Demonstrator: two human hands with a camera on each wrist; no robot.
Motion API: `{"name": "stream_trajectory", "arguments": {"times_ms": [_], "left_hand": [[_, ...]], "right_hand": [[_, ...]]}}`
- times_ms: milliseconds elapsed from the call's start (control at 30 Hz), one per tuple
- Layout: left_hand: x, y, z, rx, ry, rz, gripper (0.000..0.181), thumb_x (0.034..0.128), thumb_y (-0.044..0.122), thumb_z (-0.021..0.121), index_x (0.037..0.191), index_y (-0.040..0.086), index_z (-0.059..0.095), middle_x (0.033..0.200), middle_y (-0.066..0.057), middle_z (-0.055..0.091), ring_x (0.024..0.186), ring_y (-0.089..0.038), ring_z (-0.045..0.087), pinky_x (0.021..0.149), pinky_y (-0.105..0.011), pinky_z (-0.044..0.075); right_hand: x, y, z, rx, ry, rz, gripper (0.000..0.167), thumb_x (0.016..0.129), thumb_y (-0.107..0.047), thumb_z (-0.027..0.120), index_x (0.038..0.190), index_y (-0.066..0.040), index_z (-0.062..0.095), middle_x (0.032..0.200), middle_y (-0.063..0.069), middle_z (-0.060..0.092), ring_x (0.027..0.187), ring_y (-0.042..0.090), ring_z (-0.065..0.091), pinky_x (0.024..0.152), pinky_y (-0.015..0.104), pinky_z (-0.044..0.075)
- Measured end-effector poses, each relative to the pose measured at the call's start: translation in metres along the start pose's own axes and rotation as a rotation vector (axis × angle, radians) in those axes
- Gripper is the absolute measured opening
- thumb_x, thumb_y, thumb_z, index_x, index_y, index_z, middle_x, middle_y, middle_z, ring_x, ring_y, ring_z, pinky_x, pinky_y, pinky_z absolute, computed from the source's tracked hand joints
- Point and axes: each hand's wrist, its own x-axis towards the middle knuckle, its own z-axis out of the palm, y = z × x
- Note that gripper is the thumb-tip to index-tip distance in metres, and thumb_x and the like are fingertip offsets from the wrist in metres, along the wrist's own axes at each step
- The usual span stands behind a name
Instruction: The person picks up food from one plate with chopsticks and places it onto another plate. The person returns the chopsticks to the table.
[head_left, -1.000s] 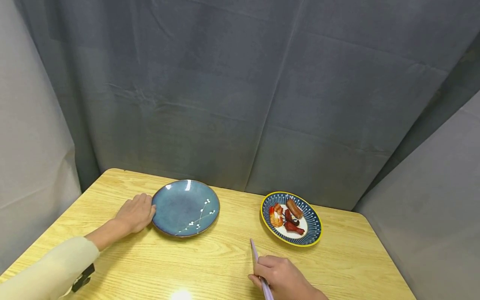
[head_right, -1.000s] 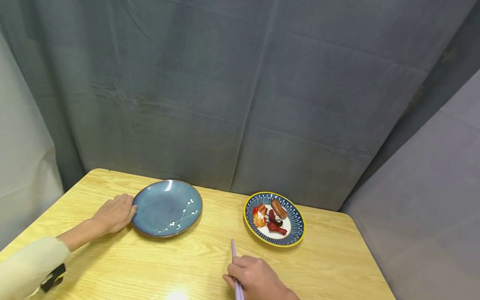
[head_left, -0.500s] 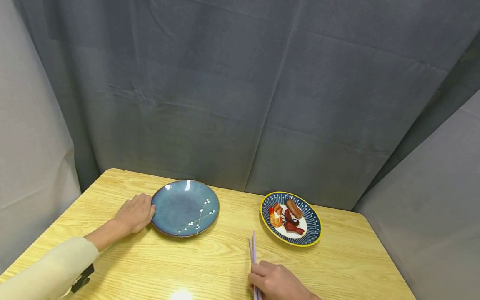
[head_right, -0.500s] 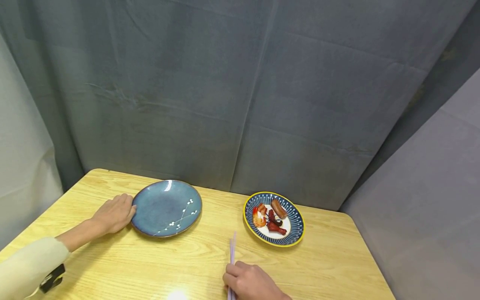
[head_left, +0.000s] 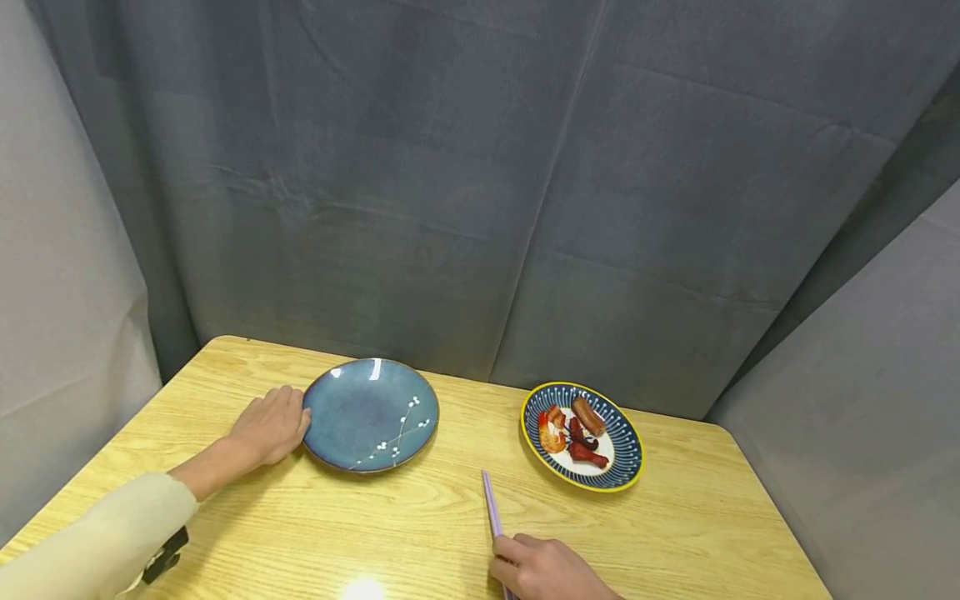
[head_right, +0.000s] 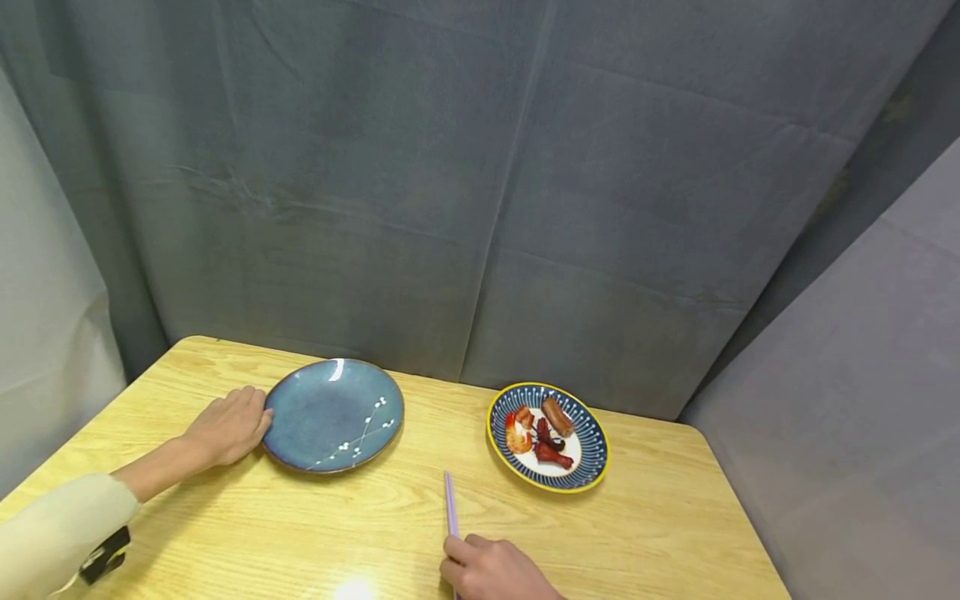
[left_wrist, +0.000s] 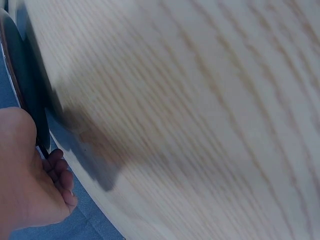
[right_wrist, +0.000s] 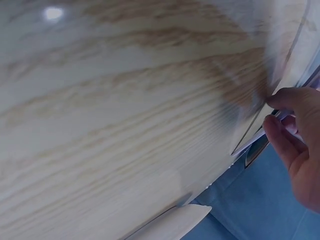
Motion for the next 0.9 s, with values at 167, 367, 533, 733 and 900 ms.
{"name": "stream_trajectory", "arguments": {"times_ms": [167, 367, 533, 733, 900], "left_hand": [[-0.001, 0.001, -0.001, 0.000, -0.001, 0.003, 0.021, 0.1009, 0.016, 0.049, 0.088, 0.000, 0.049, 0.078, -0.008, 0.041, 0.072, -0.028, 0.047, 0.061, -0.044, 0.041], [-0.001, 0.001, -0.001, 0.003, -0.004, 0.006, 0.021, 0.1011, 0.016, 0.050, 0.087, 0.001, 0.048, 0.077, -0.007, 0.041, 0.072, -0.027, 0.046, 0.061, -0.043, 0.040], [0.000, 0.001, -0.001, 0.009, -0.005, 0.007, 0.021, 0.1011, 0.016, 0.050, 0.087, 0.000, 0.048, 0.078, -0.008, 0.041, 0.073, -0.029, 0.047, 0.062, -0.044, 0.041], [-0.001, 0.001, 0.000, 0.012, 0.022, 0.001, 0.020, 0.0993, 0.015, 0.051, 0.087, 0.000, 0.049, 0.078, -0.009, 0.042, 0.074, -0.032, 0.049, 0.062, -0.047, 0.042], [-0.001, 0.000, 0.002, 0.007, 0.028, 0.003, 0.019, 0.0987, 0.014, 0.050, 0.085, 0.000, 0.048, 0.076, -0.008, 0.041, 0.071, -0.030, 0.047, 0.061, -0.045, 0.041]], "right_hand": [[0.000, -0.003, 0.003, -0.085, 0.050, -0.020, 0.014, 0.082, -0.022, 0.076, 0.081, -0.018, 0.063, 0.086, -0.009, 0.044, 0.063, -0.001, 0.037, 0.047, 0.012, 0.029], [0.000, -0.011, 0.009, -0.145, 0.082, 0.006, 0.021, 0.086, -0.032, 0.071, 0.077, -0.017, 0.060, 0.083, -0.007, 0.041, 0.059, -0.001, 0.036, 0.044, 0.013, 0.027], [-0.002, -0.017, 0.014, -0.165, 0.131, 0.045, 0.023, 0.088, -0.031, 0.069, 0.075, -0.016, 0.056, 0.083, -0.006, 0.041, 0.059, -0.001, 0.034, 0.043, 0.013, 0.028], [-0.004, -0.022, 0.025, -0.142, 0.222, 0.078, 0.021, 0.088, -0.025, 0.066, 0.075, -0.015, 0.054, 0.084, -0.005, 0.043, 0.059, -0.001, 0.036, 0.044, 0.012, 0.029], [-0.006, -0.022, 0.031, -0.151, 0.276, 0.077, 0.019, 0.091, -0.024, 0.058, 0.076, -0.014, 0.051, 0.084, -0.004, 0.045, 0.058, 0.000, 0.039, 0.042, 0.013, 0.030]]}}
